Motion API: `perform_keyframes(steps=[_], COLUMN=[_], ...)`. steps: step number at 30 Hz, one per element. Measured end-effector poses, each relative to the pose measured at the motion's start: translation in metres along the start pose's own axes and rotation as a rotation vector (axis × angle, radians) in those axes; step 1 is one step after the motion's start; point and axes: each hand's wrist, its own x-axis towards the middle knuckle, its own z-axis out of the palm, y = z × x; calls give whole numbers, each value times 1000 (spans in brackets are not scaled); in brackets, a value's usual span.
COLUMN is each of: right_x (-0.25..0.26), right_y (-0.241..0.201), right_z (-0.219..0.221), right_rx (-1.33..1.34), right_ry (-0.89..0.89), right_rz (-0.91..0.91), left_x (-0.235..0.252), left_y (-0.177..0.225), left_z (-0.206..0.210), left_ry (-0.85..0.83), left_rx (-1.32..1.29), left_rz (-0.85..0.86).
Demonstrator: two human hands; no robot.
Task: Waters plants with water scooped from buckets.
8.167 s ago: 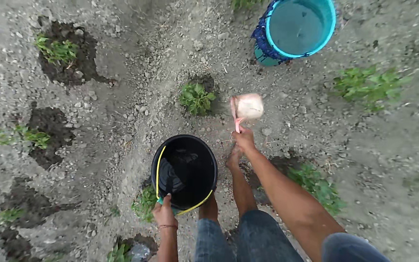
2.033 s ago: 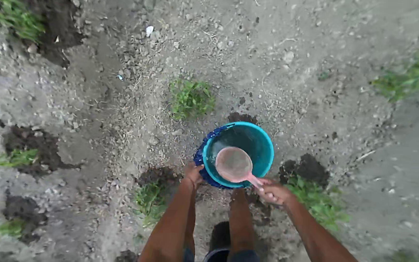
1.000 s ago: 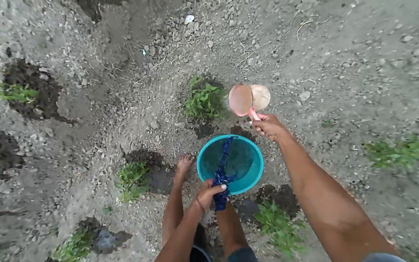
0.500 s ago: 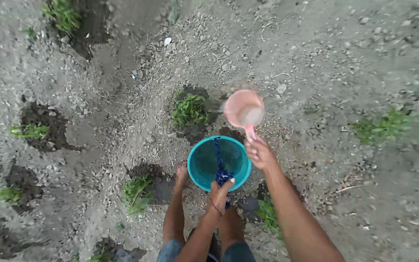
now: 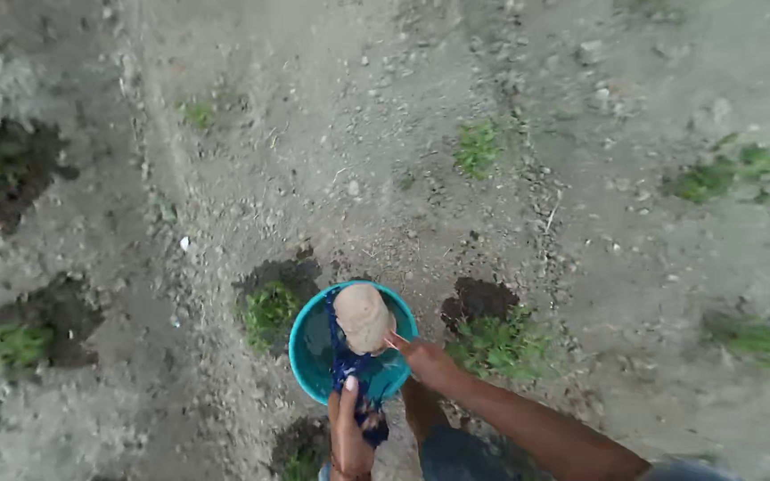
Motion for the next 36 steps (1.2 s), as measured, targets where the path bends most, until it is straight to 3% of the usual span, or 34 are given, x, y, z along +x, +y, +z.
perform_keyframes(steps=[3, 6, 11, 13, 15, 23, 27, 31, 33, 36], right_x=[18, 40, 87, 97, 99, 80, 73, 99, 114, 138], right_y=[-15, -17, 18, 45, 70, 111, 134, 169, 187, 219], right_z=[-11, -26, -60, -70, -71, -70, -95, -136, -159, -175], right_rx=[20, 204, 1002, 1445, 1694, 2001, 2062, 2154, 2204, 2276], right_ry=[6, -47, 7, -68, -149, 2, 277, 531, 599, 662], right_rz=[128, 198, 164, 52, -133, -540, -355, -91, 79, 123], left_x=[13, 35, 87, 108, 130, 223, 259, 294, 301, 301], left_y=[22, 38, 64, 74, 81, 103, 100, 103, 107, 110], left_z=[25, 50, 92, 111, 128, 196, 221, 234, 231, 216], left_ry=[-52, -124, -204, -234, -276, -191, -106, -77, -58, -47], left_rx=[11, 119, 240, 290, 380, 521, 586, 610, 666, 751], left_rz=[6, -2, -39, -35, -15, 16, -1, -5, -1, 36])
